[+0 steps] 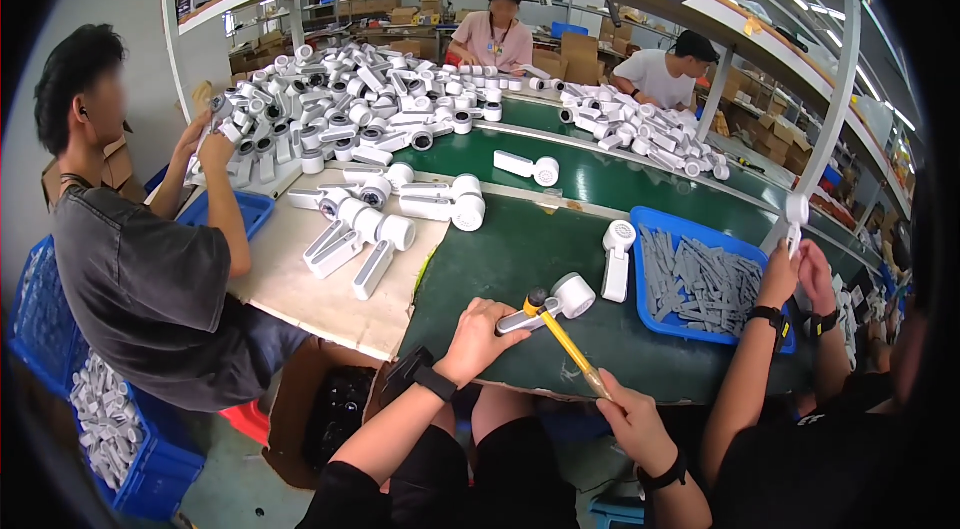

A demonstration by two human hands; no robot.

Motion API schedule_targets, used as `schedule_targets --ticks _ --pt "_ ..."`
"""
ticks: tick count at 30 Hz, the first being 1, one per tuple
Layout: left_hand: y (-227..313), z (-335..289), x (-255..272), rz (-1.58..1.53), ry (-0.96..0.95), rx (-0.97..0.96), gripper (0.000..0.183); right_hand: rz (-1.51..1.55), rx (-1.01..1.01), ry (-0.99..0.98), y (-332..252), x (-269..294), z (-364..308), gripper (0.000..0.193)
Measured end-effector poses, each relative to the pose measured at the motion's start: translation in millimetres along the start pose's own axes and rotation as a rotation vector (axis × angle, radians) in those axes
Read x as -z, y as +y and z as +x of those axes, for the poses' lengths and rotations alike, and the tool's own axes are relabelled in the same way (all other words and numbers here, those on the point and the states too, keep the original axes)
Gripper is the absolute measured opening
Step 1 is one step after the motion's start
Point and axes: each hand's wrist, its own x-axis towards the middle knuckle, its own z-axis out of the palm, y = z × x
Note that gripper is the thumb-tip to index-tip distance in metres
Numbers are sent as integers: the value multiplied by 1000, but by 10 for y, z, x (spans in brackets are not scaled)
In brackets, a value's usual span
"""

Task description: The person assembles a handheld fan by fitting a gray component into the white body and tapping it into place with a small hammer. They then pick up a circular cover from a tray, press it onto the fan by hand, and set the finished product on the table.

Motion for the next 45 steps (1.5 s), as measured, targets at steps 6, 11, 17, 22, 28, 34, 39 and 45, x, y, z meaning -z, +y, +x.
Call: schedule_targets --ticks 6,11,17,22,28,34,39,45 --pt "-83 -154 125 20 7 97 28 27 13 16 -242 -18 -51 48" --pt "-95 -158 112 103 20 150 28 -69 54 -141 -260 -66 51 48" --pt "-90 -177 85 41 70 128 24 2 133 5 -336 -93 -19 48" --pt "-91 -142 72 49 33 159 23 -33 77 -17 -367 -42 -57 48" --pt "-84 -182 77 60 51 137 27 -57 55 -77 -228 -122 -79 47" --pt "-58 -210 82 78 45 150 28 -83 64 -72 -263 -141 -39 47" --pt "-117 -174 47 48 74 106 30 51 150 110 -341 -154 -109 46" --pt "-104 -207 61 99 54 145 28 20 128 6 -386 -156 -93 46"
